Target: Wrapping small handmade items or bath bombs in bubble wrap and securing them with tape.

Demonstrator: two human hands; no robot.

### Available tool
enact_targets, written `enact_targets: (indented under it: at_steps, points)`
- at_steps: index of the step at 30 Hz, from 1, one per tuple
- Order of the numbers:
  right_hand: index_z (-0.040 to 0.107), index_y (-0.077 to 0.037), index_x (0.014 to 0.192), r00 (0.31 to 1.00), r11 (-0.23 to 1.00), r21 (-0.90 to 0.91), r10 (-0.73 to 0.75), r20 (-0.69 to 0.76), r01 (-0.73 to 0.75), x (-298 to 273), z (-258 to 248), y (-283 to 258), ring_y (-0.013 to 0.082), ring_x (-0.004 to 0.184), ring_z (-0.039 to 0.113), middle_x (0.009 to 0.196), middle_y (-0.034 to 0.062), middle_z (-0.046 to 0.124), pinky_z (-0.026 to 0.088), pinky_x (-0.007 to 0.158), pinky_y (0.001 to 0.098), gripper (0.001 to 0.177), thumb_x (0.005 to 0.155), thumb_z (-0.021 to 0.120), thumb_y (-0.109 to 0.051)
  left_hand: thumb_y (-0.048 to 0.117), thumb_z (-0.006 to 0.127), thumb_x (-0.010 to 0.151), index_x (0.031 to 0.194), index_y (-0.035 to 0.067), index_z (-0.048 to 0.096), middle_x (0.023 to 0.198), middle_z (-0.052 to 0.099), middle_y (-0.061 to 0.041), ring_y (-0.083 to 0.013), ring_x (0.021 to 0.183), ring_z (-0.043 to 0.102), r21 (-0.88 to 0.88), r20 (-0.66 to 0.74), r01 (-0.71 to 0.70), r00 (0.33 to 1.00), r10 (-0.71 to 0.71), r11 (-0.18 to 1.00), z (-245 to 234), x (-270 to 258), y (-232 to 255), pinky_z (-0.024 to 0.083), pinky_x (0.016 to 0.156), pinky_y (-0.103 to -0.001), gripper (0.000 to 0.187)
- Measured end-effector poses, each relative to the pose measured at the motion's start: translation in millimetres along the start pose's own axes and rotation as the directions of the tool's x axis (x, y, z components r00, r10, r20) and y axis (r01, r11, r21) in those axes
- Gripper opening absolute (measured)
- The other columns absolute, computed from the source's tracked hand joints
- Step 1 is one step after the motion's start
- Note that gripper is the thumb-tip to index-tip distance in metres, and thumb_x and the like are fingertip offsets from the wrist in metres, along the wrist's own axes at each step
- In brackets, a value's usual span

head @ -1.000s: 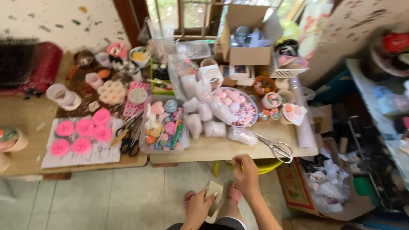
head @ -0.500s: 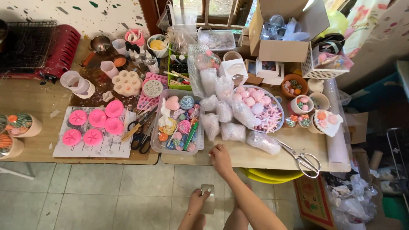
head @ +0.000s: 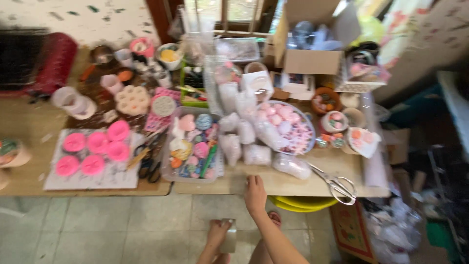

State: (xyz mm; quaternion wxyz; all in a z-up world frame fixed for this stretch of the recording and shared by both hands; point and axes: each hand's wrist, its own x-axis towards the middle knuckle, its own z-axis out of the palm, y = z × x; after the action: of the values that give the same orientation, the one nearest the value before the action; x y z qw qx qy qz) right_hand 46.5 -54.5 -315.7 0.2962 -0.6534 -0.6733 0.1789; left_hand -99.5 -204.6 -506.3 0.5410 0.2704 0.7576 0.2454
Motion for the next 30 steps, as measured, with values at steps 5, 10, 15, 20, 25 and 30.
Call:
enact_targets:
  at_steps: [5,10,15,20,25,30]
  points:
    - [0.064,-0.011,0.100,0.899,0.932,-0.028,0.339,-0.276,-0.360,-27.3,-87.3,122.8,0.0341,0.084,0.067,0.093,0.0119,0.067,0.054,0.074,0.0450,0.014,0.088,0.071,-0.012,0.030,0.080,0.080,0.139,0.015,0.044,0.117,0.071,-0.015,-0.0276,0.102,0.070,-0.097,0.120,0.036,0.993,-0.024,0.995,-22.0,-9.4,31.4,0.057,0.085,-0.040,0.070]
    - [0.065,-0.001,0.104,0.926,0.852,-0.452,0.091,-0.367,-0.263,4.8,-194.9,263.1,0.0396,0.102,0.062,0.103,0.0196,0.068,0.053,0.088,0.0481,0.023,0.081,0.067,-0.004,0.024,0.078,0.083,0.127,0.019,0.060,0.107,0.071,-0.010,-0.0250,0.090,0.070,-0.176,0.294,0.142,0.952,-0.086,0.974,-42.9,-29.2,56.9,0.058,0.071,-0.043,0.047]
    - [0.057,-0.004,0.123,0.970,0.760,-0.646,0.101,0.221,0.068,24.0,-215.4,305.0,0.0389,0.109,0.065,0.113,0.0213,0.068,0.058,0.083,0.0459,0.038,0.086,0.060,-0.002,0.020,0.074,0.086,0.116,0.018,0.069,0.099,0.074,-0.008,-0.0225,0.085,0.073,-0.293,0.423,0.328,0.887,-0.186,0.898,-43.6,-29.1,62.8,0.061,0.066,-0.041,0.030]
    - [0.058,0.000,0.109,0.879,0.792,-0.596,0.370,0.301,-0.130,-9.1,-242.7,306.8,0.0425,0.098,0.069,0.101,0.0258,0.070,0.057,0.085,0.0493,0.039,0.078,0.073,-0.017,0.021,0.073,0.089,0.113,0.016,0.070,0.097,0.072,-0.006,-0.0197,0.083,0.071,-0.321,0.377,0.319,0.907,-0.188,0.892,-47.8,-50.4,86.4,0.058,0.065,-0.038,0.025]
    - [0.064,-0.009,0.124,0.900,0.887,-0.378,0.368,0.234,-0.265,-99.3,-249.1,326.8,0.0410,0.084,0.074,0.087,0.0249,0.074,0.058,0.075,0.0470,0.050,0.076,0.072,-0.020,0.024,0.071,0.093,0.110,0.009,0.069,0.092,0.073,-0.007,-0.0199,0.076,0.070,-0.443,0.357,0.287,0.926,-0.127,0.849,-35.4,-51.3,85.4,0.058,0.063,-0.038,0.024]
    - [0.066,-0.017,0.125,0.502,0.941,-0.309,0.336,0.797,-0.139,-80.0,-214.1,170.7,0.0323,0.100,0.073,0.106,0.0140,0.077,0.057,0.088,0.0440,0.066,0.076,0.075,-0.061,0.022,0.072,0.092,0.107,0.002,0.069,0.087,0.073,-0.013,-0.0232,0.071,0.071,-0.502,0.370,0.256,0.927,-0.063,0.826,-36.4,-49.1,84.6,0.059,0.061,-0.038,0.024]
